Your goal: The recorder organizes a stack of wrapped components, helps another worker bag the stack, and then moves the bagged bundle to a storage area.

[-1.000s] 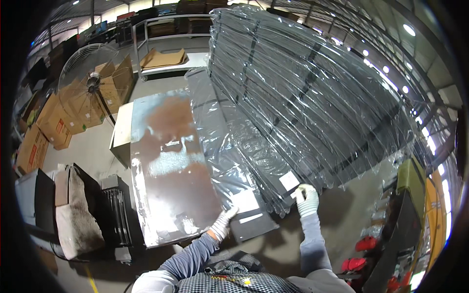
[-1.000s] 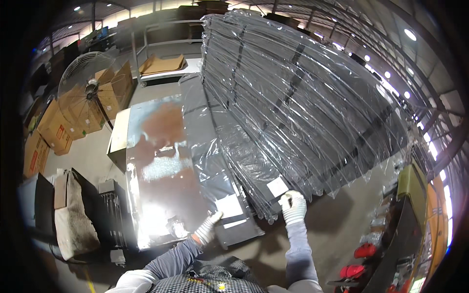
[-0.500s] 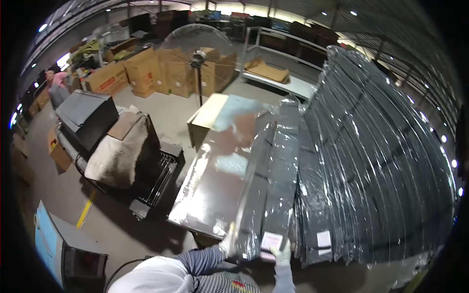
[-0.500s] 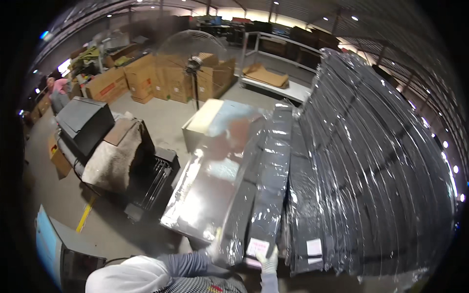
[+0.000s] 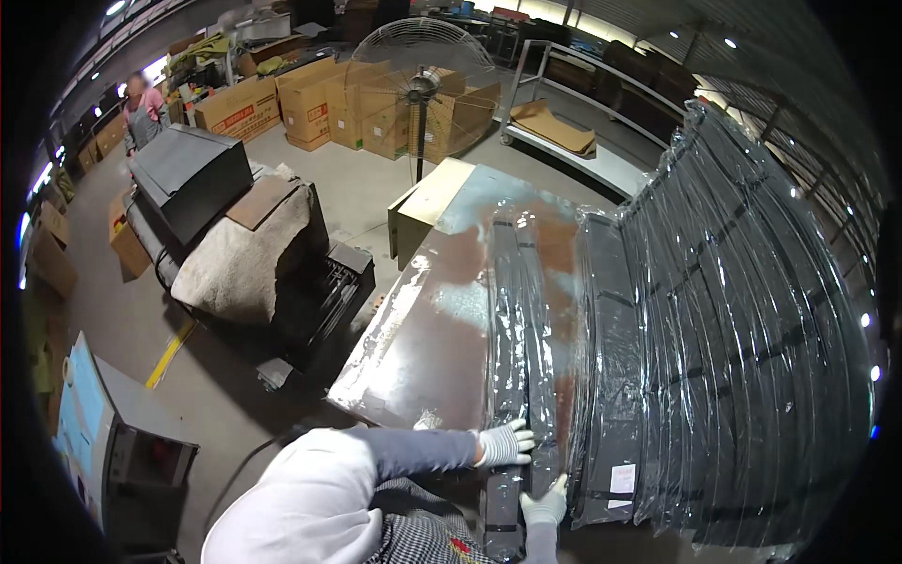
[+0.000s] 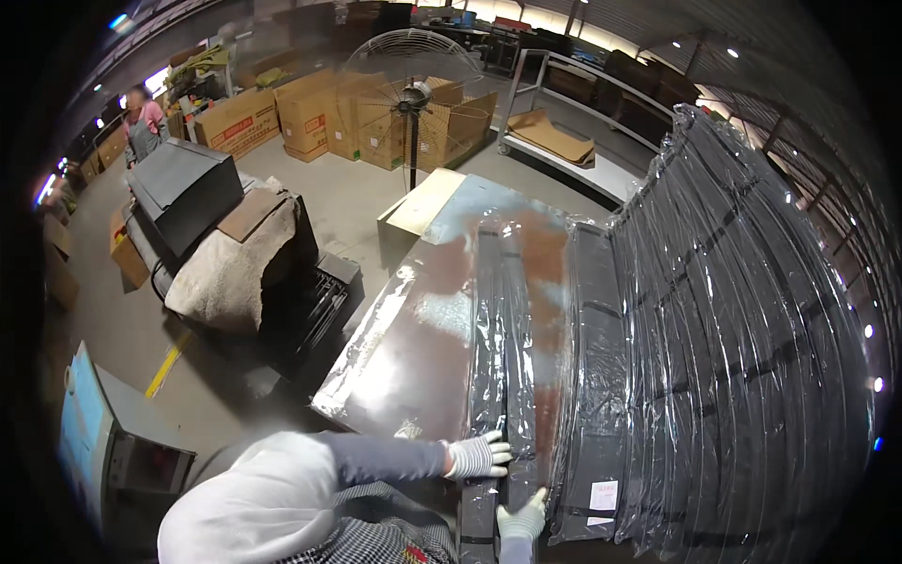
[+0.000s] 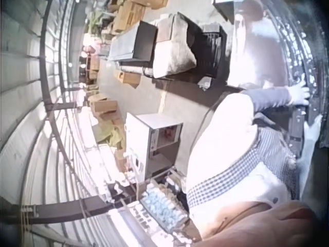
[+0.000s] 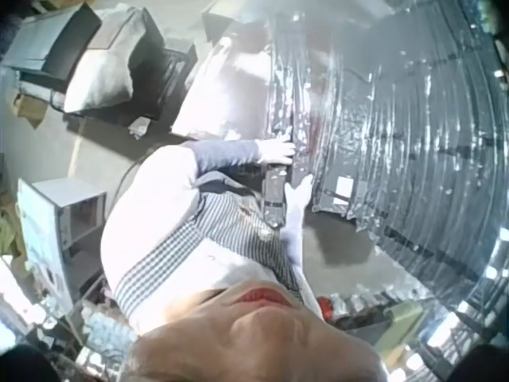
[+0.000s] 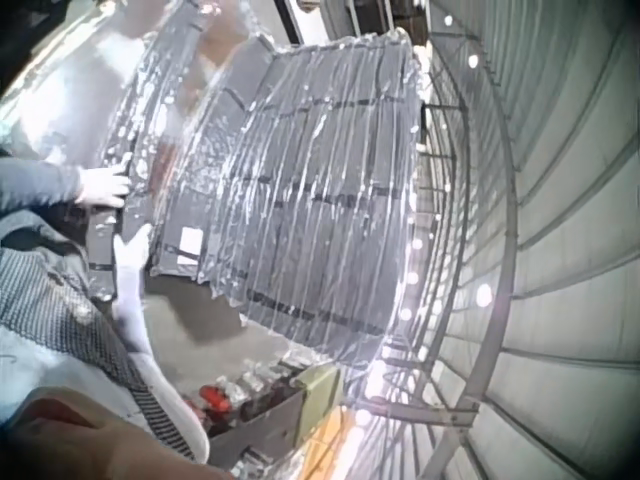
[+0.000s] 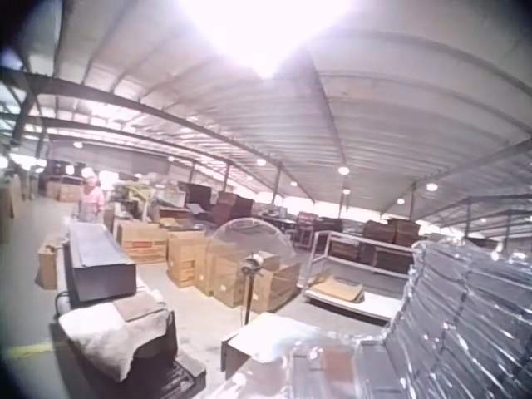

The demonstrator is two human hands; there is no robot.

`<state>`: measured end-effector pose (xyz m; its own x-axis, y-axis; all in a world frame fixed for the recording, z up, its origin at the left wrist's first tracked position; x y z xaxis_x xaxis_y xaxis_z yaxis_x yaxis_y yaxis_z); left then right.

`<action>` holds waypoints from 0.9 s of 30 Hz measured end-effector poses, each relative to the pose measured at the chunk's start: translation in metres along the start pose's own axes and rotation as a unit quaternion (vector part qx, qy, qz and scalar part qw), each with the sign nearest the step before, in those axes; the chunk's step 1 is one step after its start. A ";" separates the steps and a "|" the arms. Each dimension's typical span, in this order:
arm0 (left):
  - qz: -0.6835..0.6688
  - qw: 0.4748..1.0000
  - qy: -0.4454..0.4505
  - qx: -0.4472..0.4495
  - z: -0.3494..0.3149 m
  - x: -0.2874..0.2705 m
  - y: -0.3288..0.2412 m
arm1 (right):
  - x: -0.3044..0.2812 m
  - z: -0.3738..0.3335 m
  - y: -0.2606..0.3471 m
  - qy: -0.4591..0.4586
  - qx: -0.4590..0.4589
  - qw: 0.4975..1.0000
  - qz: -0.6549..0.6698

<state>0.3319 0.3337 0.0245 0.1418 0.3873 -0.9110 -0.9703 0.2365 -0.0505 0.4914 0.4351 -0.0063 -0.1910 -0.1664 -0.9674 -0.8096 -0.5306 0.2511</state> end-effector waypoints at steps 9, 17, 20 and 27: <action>-0.027 0.993 0.070 0.089 -0.031 -0.024 -0.045 | 0.032 0.014 0.040 0.155 -0.095 0.972 0.151; -0.089 0.986 0.116 -0.078 -0.106 0.009 -0.114 | 0.028 -0.065 0.070 0.130 -0.326 0.922 0.166; -0.062 0.980 0.106 -0.155 -0.138 -0.009 -0.074 | 0.012 -0.049 0.151 0.158 -0.380 0.907 0.091; -0.017 0.936 0.089 -0.339 -0.241 -0.125 0.053 | 0.043 -0.040 0.352 0.135 -0.387 0.912 -0.014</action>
Point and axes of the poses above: each hand's wrist, its own z-axis towards the middle knuckle, its own x-axis out of the palm, y = z × x, the point moved 8 cm from there along z, towards the middle knuckle, and after that the axes turned 9 degrees about -y, right-handed, at the moved point
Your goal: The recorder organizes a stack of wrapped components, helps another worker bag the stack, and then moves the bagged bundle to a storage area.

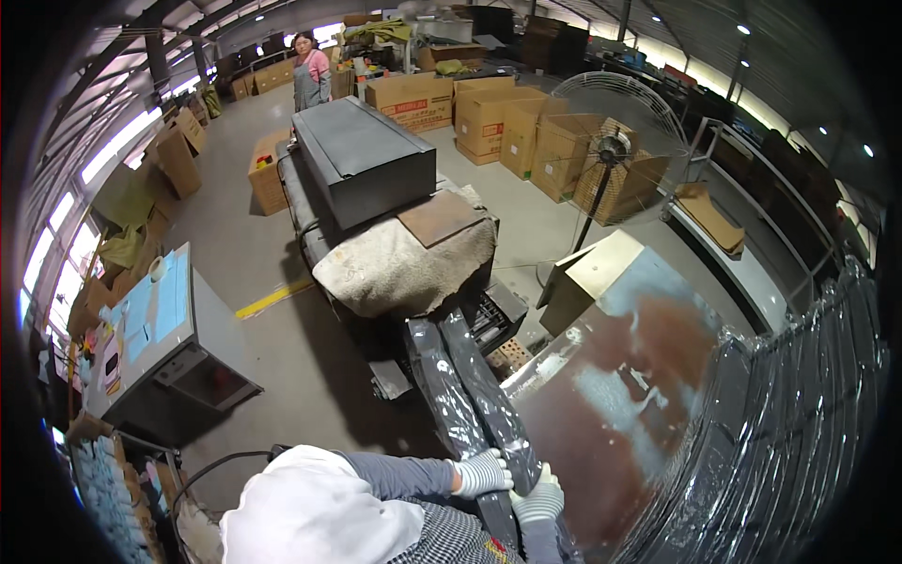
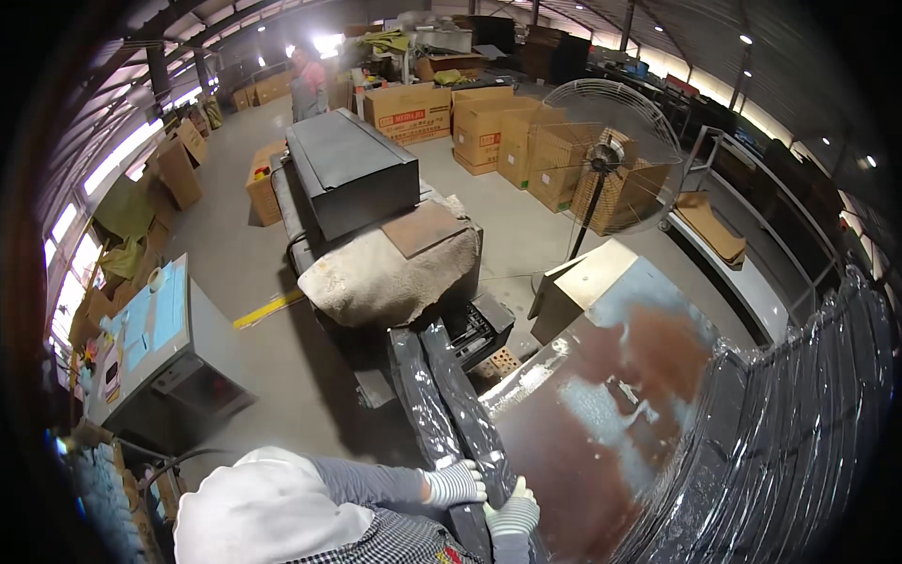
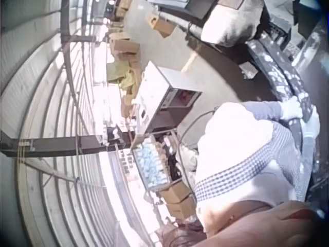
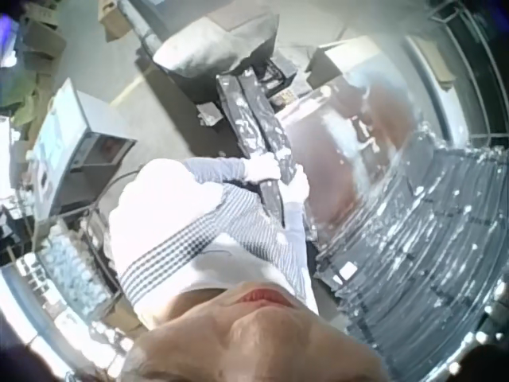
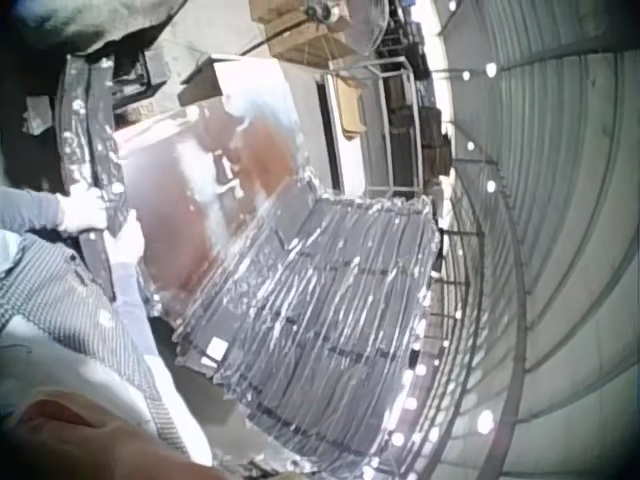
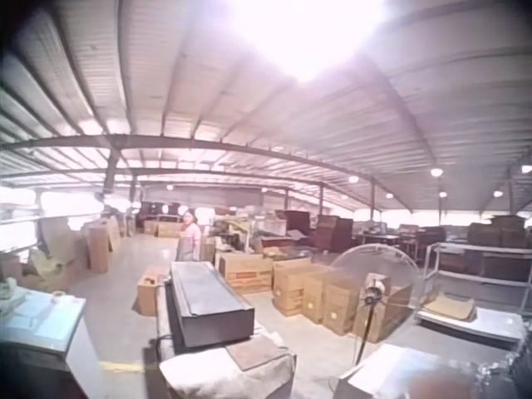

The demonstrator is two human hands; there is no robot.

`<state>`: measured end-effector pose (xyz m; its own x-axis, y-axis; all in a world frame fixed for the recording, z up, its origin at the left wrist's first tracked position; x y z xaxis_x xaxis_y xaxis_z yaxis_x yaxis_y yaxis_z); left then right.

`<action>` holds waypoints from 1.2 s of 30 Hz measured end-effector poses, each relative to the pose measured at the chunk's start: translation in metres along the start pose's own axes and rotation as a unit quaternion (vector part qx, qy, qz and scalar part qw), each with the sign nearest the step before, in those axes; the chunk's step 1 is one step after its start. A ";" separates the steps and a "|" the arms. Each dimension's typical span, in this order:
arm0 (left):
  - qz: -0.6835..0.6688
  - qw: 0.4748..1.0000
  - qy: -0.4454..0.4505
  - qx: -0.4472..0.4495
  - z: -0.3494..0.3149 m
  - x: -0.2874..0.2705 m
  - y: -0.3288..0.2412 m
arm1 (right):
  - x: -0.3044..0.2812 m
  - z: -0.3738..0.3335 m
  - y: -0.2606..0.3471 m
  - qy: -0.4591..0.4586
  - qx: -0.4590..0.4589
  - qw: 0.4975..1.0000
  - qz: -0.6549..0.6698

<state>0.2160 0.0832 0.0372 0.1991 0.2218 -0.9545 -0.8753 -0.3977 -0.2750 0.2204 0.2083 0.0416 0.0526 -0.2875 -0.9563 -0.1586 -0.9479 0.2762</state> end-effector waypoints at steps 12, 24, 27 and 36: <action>-0.022 0.992 -0.116 -0.051 -0.009 -0.085 0.138 | -0.030 0.134 0.114 -0.018 -0.094 0.995 0.029; -0.028 0.980 0.031 -0.196 0.063 -0.010 0.274 | -0.139 0.076 -0.032 -0.284 0.026 0.956 0.070; -0.149 0.967 -0.184 -0.096 0.124 -0.047 0.145 | -0.174 -0.042 -0.167 -0.398 0.179 0.899 -0.045; -0.682 0.650 0.219 -0.253 0.166 0.170 -0.181 | -0.122 -0.281 -0.378 -0.204 0.548 0.798 -0.147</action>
Point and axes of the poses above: each hand's wrist, its own z-axis towards the middle knuckle, its own x-axis out of the palm, y = z × x, the point moved 8 cm from there along z, towards the middle knuckle, and after that the axes turned 9 degrees about -y, right-handed, at the moved point
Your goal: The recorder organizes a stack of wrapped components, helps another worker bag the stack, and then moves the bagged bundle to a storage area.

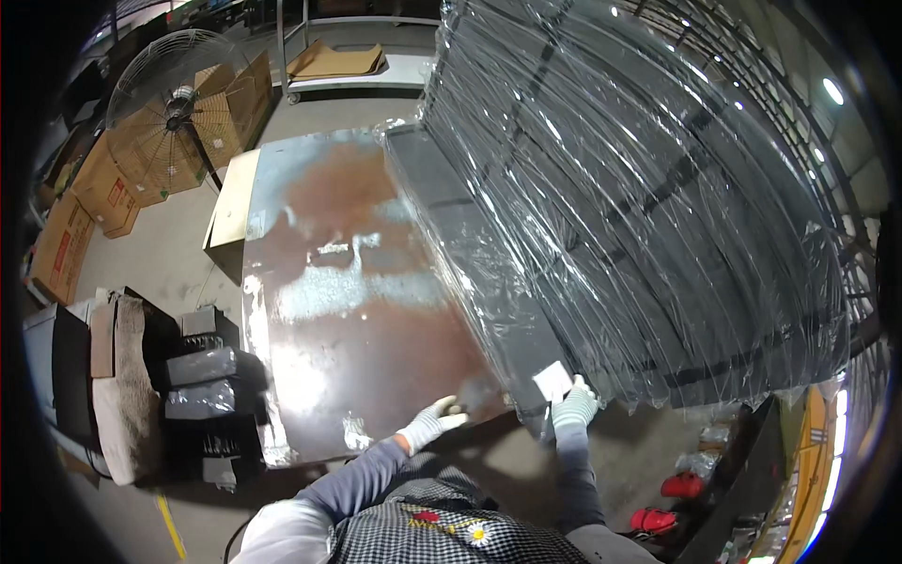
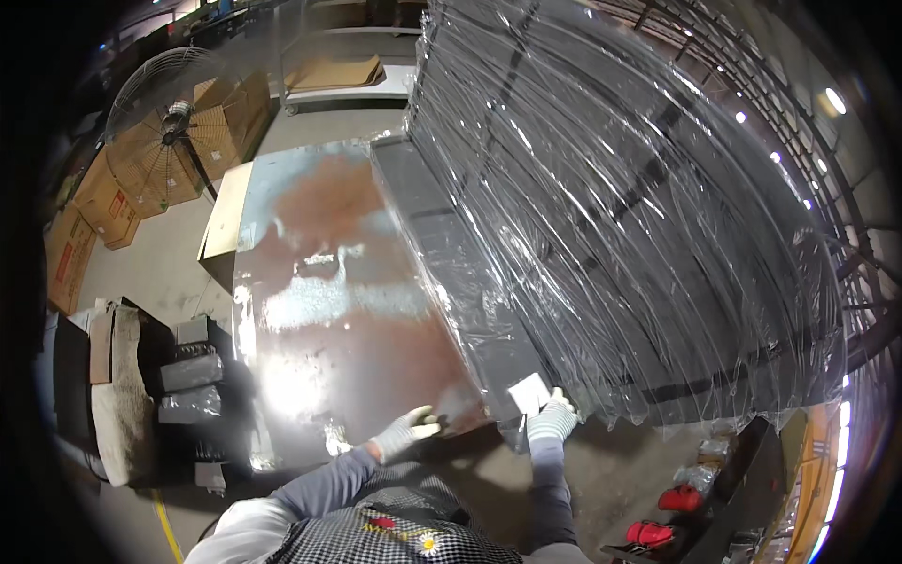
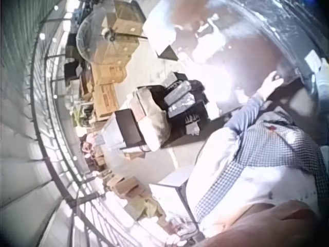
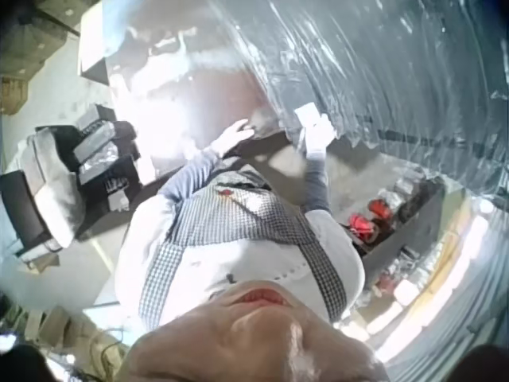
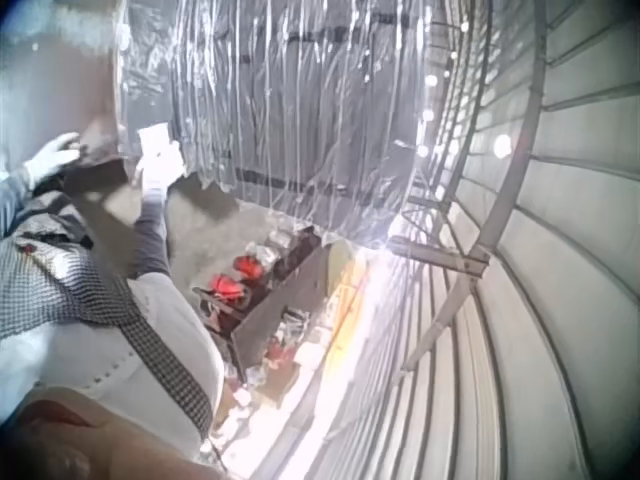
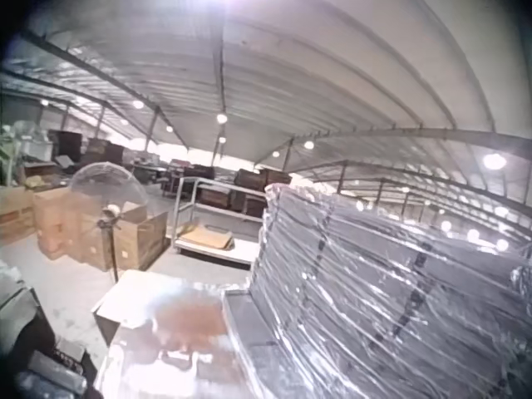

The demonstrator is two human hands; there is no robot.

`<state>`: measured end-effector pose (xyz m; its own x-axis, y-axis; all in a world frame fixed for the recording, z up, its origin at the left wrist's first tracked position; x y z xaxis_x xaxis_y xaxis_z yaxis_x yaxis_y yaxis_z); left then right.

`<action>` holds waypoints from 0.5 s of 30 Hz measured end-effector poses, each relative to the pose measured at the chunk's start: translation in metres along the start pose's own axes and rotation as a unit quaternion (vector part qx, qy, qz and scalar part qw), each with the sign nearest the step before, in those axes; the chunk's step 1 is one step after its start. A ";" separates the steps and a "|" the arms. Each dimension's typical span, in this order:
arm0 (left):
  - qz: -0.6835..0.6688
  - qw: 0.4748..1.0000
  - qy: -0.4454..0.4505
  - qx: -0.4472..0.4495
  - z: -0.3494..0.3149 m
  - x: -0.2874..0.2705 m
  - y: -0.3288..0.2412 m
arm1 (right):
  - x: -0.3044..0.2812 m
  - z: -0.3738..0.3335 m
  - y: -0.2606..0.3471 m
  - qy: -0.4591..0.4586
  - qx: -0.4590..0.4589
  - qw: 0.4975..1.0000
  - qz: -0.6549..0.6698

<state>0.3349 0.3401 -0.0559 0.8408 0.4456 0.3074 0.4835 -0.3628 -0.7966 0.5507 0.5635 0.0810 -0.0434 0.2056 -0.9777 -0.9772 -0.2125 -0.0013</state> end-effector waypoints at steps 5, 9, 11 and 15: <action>-0.206 0.961 -0.030 -0.185 0.012 0.065 0.025 | 0.053 -0.030 0.028 0.031 -0.241 0.920 0.307; -0.273 0.956 -0.084 -0.074 0.019 0.046 0.013 | 0.084 0.019 -0.051 -0.023 -0.079 0.976 0.200; -0.250 0.926 -0.260 -0.115 -0.011 0.018 -0.010 | 0.097 0.023 -0.040 0.035 -0.089 0.990 0.103; -0.387 0.907 -0.117 -0.117 0.004 -0.017 0.025 | 0.152 0.045 -0.040 0.207 0.027 0.963 0.173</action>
Point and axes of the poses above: each hand's wrist, its own z-axis towards the middle knuckle, its own x-axis out of the palm, y = z × x, the point moved 8 cm from there along z, towards the middle knuckle, and after that the axes turned 9 degrees about -y, right-handed, at the moved point
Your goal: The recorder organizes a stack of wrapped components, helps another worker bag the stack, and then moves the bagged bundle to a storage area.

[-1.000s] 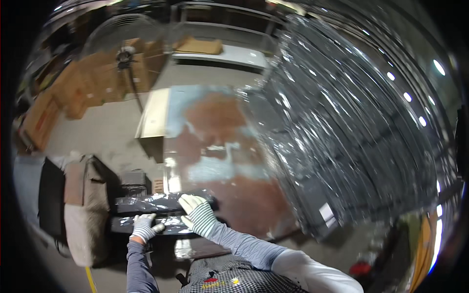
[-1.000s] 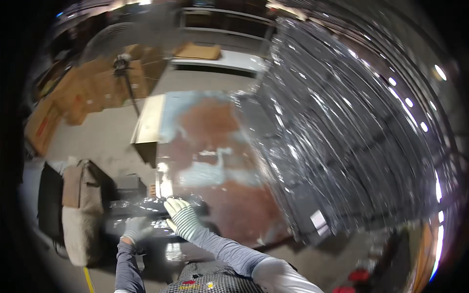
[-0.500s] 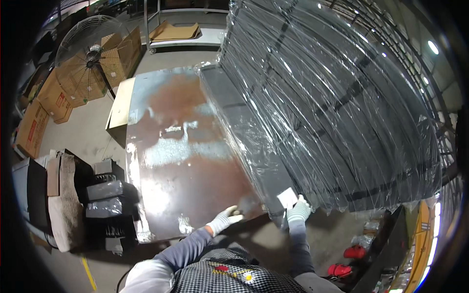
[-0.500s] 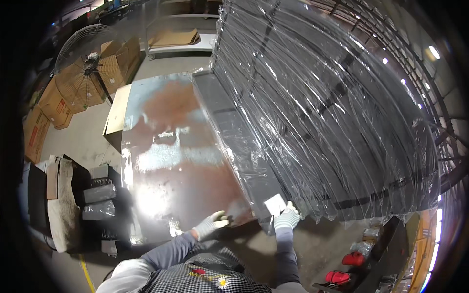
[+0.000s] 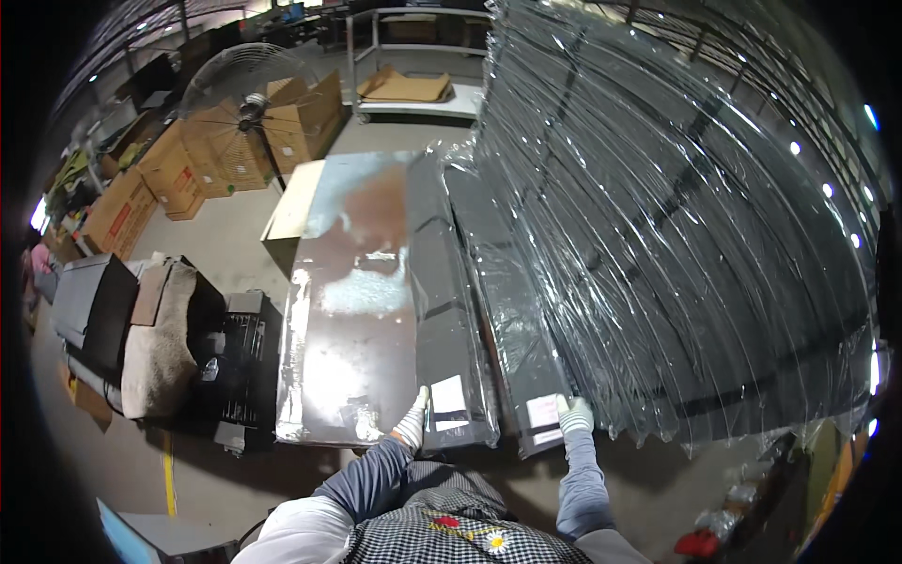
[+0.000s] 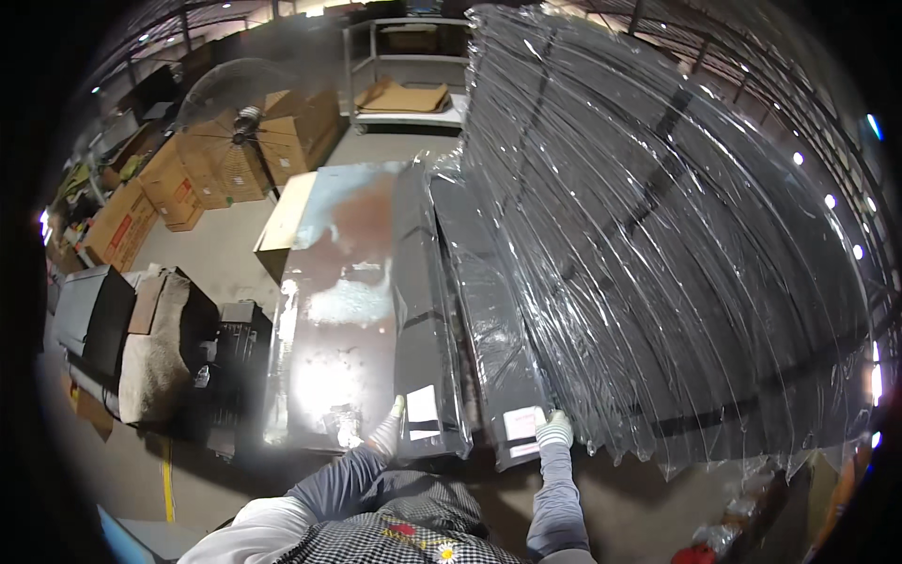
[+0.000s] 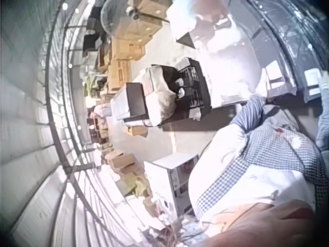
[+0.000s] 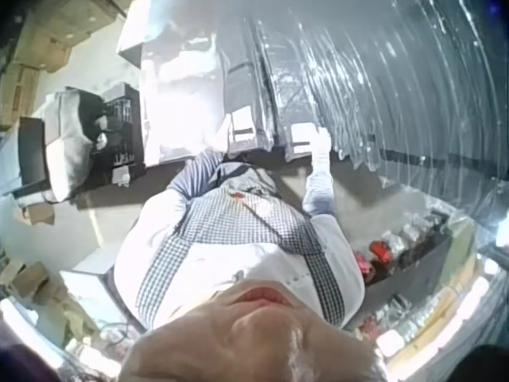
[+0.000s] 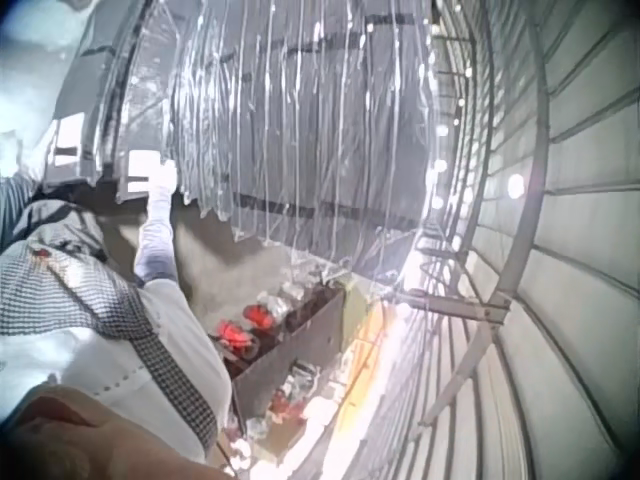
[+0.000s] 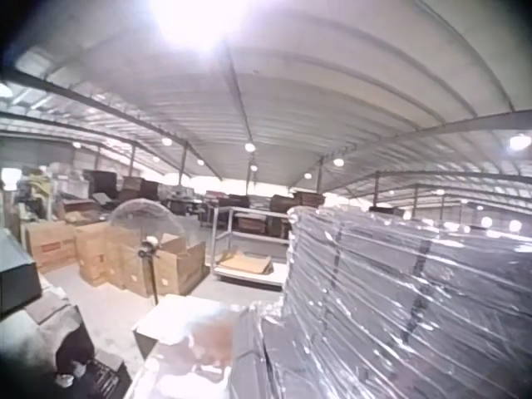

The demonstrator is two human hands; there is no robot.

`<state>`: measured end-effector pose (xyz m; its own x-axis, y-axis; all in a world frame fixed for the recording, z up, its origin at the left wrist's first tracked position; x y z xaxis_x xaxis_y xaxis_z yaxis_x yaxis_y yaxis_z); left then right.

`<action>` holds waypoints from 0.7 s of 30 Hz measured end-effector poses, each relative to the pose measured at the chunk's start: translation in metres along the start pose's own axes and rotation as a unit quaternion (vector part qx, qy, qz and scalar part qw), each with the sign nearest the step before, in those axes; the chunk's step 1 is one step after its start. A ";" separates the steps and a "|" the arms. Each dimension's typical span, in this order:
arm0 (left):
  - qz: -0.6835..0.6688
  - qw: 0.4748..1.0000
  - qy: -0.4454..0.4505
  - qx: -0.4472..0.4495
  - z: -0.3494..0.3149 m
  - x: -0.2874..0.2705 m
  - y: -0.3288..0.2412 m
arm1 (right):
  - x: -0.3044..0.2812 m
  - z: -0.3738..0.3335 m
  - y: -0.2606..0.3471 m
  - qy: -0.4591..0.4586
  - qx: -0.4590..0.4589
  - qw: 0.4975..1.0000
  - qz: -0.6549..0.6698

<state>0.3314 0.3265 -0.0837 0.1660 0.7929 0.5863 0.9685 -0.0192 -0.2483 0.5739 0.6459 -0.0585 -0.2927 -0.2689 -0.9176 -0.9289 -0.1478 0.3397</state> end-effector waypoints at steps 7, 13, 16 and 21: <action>-0.052 0.999 -0.002 -0.008 -0.035 -0.024 0.035 | 0.112 -0.128 0.081 0.158 -0.006 0.882 0.444; 0.244 0.951 0.125 -0.143 0.058 -0.125 0.179 | 0.024 -0.202 0.112 -0.006 -0.324 0.946 -0.009; 0.651 0.724 0.174 0.149 -0.064 0.032 0.076 | 0.000 -0.189 0.061 0.002 -0.171 0.975 -0.138; 0.675 0.227 0.166 0.682 -0.098 0.127 -0.015 | 0.015 -0.154 0.108 -0.022 -0.138 0.987 -0.078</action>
<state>0.3564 0.3676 0.0695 0.3660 0.5303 -0.7647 -0.9272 0.2784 -0.2507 0.5045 0.4791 -0.0043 -0.1655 -0.1810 -0.9695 -0.8679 -0.4402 0.2304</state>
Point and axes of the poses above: each hand's wrist, its own z-axis towards the middle knuckle, its own x-axis out of the palm, y = z × x, the point moved 8 cm from there along z, towards the middle knuckle, and after that the axes turned 9 degrees about -y, right-handed, at the moved point
